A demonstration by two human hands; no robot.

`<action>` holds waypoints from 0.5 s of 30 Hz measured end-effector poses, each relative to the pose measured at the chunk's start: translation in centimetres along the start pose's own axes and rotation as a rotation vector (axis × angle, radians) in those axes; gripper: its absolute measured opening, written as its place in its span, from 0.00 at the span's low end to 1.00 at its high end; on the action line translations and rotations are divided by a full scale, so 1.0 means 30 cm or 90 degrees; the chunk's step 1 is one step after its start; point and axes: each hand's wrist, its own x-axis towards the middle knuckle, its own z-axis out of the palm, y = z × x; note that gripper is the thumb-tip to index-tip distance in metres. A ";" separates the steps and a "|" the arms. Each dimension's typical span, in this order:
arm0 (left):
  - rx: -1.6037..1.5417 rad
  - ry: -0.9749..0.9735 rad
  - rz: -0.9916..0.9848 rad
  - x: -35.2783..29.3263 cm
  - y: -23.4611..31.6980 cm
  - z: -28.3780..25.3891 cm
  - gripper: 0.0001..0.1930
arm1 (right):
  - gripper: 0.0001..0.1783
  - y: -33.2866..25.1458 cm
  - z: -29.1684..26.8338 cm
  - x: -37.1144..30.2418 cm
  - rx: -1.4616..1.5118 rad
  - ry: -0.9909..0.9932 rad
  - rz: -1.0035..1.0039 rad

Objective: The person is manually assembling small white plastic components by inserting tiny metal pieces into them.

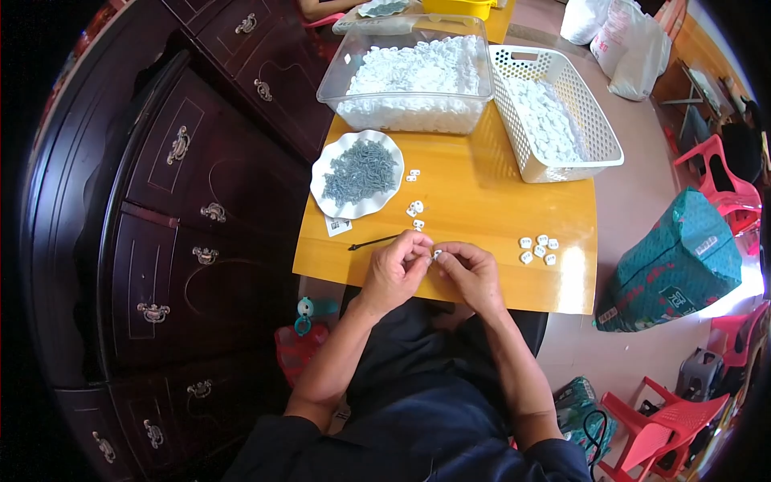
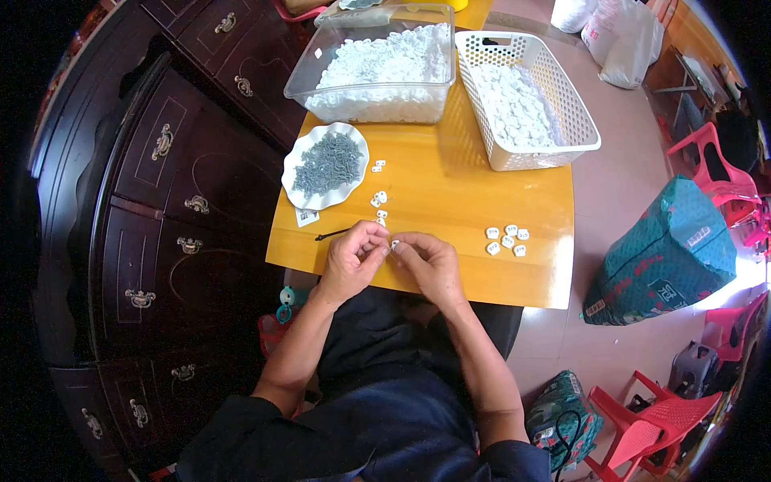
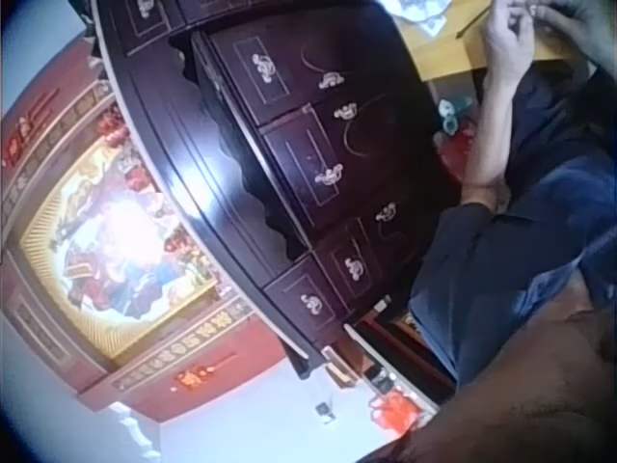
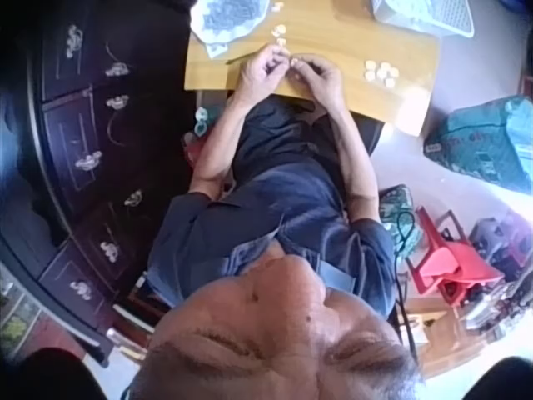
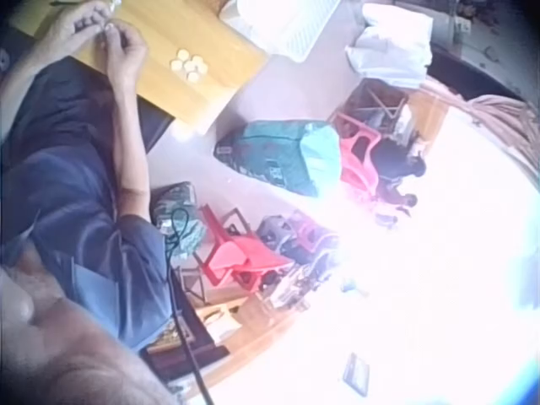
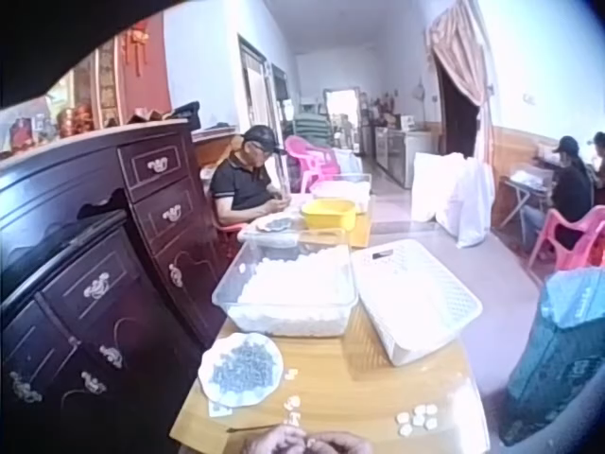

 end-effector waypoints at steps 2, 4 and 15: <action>0.002 0.005 0.005 0.001 0.006 0.000 0.10 | 0.09 0.004 -0.003 0.002 -0.001 -0.002 0.003; 0.004 0.009 0.001 0.001 0.006 -0.002 0.10 | 0.09 0.009 -0.003 0.004 -0.001 -0.004 0.006; 0.011 0.005 0.014 0.005 -0.008 -0.006 0.10 | 0.10 0.022 -0.005 0.009 -0.014 -0.007 0.009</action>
